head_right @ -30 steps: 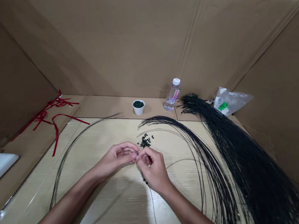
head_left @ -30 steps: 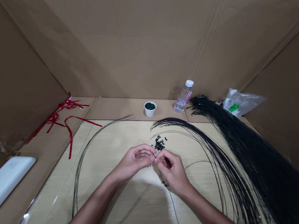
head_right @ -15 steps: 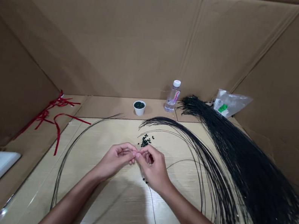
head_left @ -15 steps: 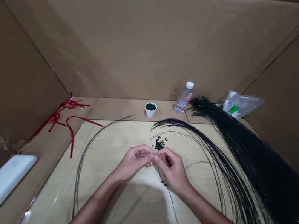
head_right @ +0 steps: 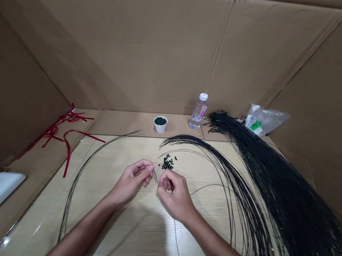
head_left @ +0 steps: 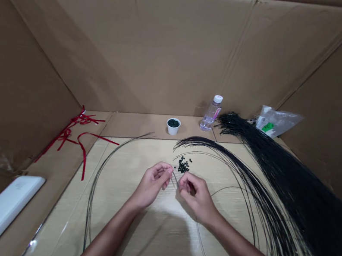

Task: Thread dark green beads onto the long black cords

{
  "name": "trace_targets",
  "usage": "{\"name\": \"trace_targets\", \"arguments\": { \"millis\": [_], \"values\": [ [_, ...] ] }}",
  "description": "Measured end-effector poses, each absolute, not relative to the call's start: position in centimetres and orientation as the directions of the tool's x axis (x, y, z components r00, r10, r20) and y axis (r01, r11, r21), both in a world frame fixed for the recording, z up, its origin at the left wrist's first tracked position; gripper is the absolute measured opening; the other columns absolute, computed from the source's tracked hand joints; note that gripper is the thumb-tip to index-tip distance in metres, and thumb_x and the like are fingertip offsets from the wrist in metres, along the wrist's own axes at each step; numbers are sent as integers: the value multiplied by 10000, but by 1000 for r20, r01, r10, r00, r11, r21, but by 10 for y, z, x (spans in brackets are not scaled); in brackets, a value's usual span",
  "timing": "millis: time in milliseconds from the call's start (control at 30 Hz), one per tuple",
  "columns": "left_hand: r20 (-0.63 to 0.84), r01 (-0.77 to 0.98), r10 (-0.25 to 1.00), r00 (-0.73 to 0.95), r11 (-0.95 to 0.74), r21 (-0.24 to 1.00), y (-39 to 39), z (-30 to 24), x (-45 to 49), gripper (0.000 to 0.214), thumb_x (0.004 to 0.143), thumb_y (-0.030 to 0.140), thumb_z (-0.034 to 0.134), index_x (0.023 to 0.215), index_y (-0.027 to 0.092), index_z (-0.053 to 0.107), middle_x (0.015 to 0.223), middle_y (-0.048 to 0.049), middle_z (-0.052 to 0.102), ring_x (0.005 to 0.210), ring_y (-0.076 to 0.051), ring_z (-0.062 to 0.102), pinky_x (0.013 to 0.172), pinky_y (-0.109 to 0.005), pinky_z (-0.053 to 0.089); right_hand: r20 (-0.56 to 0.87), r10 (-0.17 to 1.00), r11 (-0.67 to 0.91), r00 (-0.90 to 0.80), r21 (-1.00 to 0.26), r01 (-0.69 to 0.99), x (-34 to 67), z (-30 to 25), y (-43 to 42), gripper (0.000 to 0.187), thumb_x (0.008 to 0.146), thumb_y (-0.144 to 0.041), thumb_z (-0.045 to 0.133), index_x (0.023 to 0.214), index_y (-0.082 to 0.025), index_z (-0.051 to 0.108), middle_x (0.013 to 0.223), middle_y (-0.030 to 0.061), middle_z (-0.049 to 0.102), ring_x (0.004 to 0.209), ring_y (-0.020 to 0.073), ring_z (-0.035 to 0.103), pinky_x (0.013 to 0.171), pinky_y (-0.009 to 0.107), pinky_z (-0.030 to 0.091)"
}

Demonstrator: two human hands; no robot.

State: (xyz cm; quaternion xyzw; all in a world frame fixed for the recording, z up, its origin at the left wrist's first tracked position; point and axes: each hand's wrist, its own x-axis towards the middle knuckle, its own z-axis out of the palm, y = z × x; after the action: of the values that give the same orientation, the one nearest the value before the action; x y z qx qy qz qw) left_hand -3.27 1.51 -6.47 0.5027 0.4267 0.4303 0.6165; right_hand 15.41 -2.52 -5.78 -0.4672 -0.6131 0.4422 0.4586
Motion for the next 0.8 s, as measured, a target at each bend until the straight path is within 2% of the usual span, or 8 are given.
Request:
{"name": "trace_targets", "arguments": {
  "millis": [133,300,433,533,633,800],
  "values": [
    [-121,-100,958,261,151,983,15,-60,-32,442,886,575,832,991,168,695,778,15,614,586,-96,483,566,-233,393,188,972,212,-140,-961,178,155,-56,-26,106,773,-165,566,760,-233,487,683,-44,438,642,149,403,614,293,301],
    [-151,-79,940,305,183,980,13,-58,-32,435,879,561,844,979,159,711,754,13,603,574,-82,447,540,-218,338,174,979,193,-105,-958,211,153,-59,-27,68,943,-277,630,924,-220,599,748,-38,500,686,159,457,656,291,352],
    [-167,-57,934,314,194,979,13,-59,-31,441,862,568,852,989,162,737,721,18,598,554,-81,428,511,-211,294,135,985,156,-105,-962,225,151,-64,-25,240,1026,-366,601,846,-211,636,698,-36,515,652,151,446,636,294,324],
    [-78,34,969,234,72,997,13,-60,-27,370,905,506,811,1047,168,762,770,-15,670,611,-119,534,567,-232,400,102,994,107,-36,-982,154,151,-69,-23,215,987,-332,608,806,-216,610,656,-45,491,624,149,419,610,291,304],
    [72,231,987,146,-105,967,15,-60,-20,214,946,360,747,1060,181,776,887,-53,733,735,-170,651,714,-283,508,84,996,82,22,-992,96,151,-72,-21,161,937,-290,606,792,-222,597,656,-39,497,632,154,421,611,290,312],
    [228,482,970,88,-242,842,17,-60,-14,159,942,204,696,1055,212,807,935,-54,724,660,-173,627,739,-325,495,102,994,98,29,-989,114,151,-72,-22,148,908,-273,605,768,-224,601,674,-17,534,641,162,433,606,296,319]
  ]
}}
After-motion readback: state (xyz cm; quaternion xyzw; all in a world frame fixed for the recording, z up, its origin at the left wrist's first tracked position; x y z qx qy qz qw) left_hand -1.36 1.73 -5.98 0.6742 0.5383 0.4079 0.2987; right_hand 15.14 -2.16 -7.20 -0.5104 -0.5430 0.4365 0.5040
